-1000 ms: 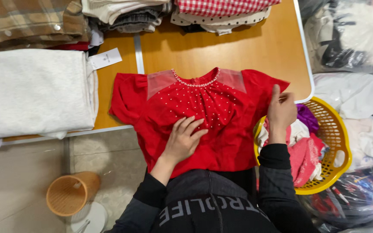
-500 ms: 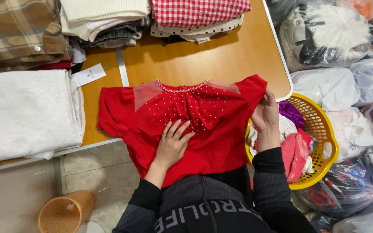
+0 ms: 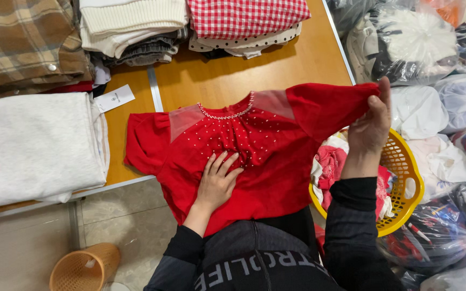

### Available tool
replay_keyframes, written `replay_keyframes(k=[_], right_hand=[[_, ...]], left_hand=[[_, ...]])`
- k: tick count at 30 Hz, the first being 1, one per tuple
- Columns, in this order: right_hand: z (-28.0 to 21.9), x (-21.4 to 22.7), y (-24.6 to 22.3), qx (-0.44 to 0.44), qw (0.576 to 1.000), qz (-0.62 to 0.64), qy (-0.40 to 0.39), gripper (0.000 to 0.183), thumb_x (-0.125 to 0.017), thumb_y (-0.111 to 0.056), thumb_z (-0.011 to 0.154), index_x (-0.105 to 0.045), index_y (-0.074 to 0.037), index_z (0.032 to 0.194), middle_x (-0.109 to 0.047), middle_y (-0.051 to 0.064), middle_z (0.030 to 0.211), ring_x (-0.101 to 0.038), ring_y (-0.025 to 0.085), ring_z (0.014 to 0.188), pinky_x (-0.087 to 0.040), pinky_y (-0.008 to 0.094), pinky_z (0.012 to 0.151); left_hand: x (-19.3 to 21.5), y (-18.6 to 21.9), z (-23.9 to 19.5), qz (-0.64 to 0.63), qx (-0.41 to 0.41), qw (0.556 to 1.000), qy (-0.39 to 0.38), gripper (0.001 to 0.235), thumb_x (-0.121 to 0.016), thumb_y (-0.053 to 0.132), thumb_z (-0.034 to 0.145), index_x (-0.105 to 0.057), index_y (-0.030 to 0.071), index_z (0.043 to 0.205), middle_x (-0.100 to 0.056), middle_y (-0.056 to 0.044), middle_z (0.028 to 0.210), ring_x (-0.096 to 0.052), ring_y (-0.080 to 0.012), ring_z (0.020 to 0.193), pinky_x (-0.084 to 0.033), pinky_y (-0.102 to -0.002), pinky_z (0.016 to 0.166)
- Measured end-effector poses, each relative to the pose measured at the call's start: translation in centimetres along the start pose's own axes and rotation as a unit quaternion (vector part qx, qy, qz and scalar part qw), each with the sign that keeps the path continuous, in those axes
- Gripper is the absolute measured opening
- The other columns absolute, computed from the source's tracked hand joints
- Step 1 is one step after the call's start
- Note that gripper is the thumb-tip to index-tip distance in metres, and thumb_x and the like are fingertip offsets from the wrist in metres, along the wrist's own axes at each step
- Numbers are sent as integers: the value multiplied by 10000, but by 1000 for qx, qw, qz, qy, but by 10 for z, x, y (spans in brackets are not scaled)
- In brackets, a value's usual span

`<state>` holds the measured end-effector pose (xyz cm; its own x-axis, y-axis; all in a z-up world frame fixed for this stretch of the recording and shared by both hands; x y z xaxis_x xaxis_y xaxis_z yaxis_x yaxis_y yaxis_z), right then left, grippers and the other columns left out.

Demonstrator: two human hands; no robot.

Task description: The person folds a red long-sleeved top on a low table. They smooth the fabric, fold the sleeves inward, and fold the body of the garment in half. The folded top is placed on a stack of other folded clothes.

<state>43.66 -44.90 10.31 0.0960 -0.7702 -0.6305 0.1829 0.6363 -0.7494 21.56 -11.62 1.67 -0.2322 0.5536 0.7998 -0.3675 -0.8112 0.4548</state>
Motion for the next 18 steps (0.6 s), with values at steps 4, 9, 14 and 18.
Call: replay_keyframes(k=[4, 9, 14, 18], right_hand=[[17, -7, -11, 108, 927, -355, -50, 338, -752, -38, 978, -715, -23, 1314, -734, 76, 1195, -698, 171, 1093, -559, 276, 995], [30, 63, 28, 87, 706, -703, -12, 442, -829, -198, 883, -719, -28, 1275, -712, 181, 1221, -666, 319, 1147, -499, 406, 995], [-13, 182, 38, 56, 622, -735, 263, 570, -765, -453, 935, -684, -4, 1277, -686, 207, 1226, -646, 344, 1105, -443, 508, 930], [-33, 274, 82, -224, 750, -507, 360, 840, -523, -754, 1042, -611, 28, 1335, -674, 202, 1235, -670, 290, 1103, -499, 434, 943]], left_hand=[[1, -1, 2, -7, -1, 1000, 4, 328, -719, 131, 856, -725, 183, 1180, -499, -29, 1528, -400, -292, 1440, -274, -511, 1243], [3, 0, 3, -4, -10, 1000, 5, 356, -717, 115, 832, -727, 178, 1182, -504, -42, 1517, -405, -306, 1434, -272, -524, 1233], [1, 1, 4, 4, -6, 1000, 3, 353, -713, 114, 839, -735, 178, 1186, -512, -46, 1512, -411, -309, 1436, -280, -516, 1226], [0, 1, 6, 4, -2, 1000, 9, 325, -715, 125, 855, -738, 183, 1174, -515, -52, 1500, -411, -309, 1429, -278, -519, 1224]])
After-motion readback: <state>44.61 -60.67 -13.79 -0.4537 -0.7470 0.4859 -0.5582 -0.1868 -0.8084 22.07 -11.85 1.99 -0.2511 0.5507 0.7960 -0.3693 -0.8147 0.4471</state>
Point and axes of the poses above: each hand's wrist, its own z-axis towards the middle knuckle, its own x-axis out of the back of the hand, y = z × x, the point moved 8 cm from there along z, towards the middle knuckle
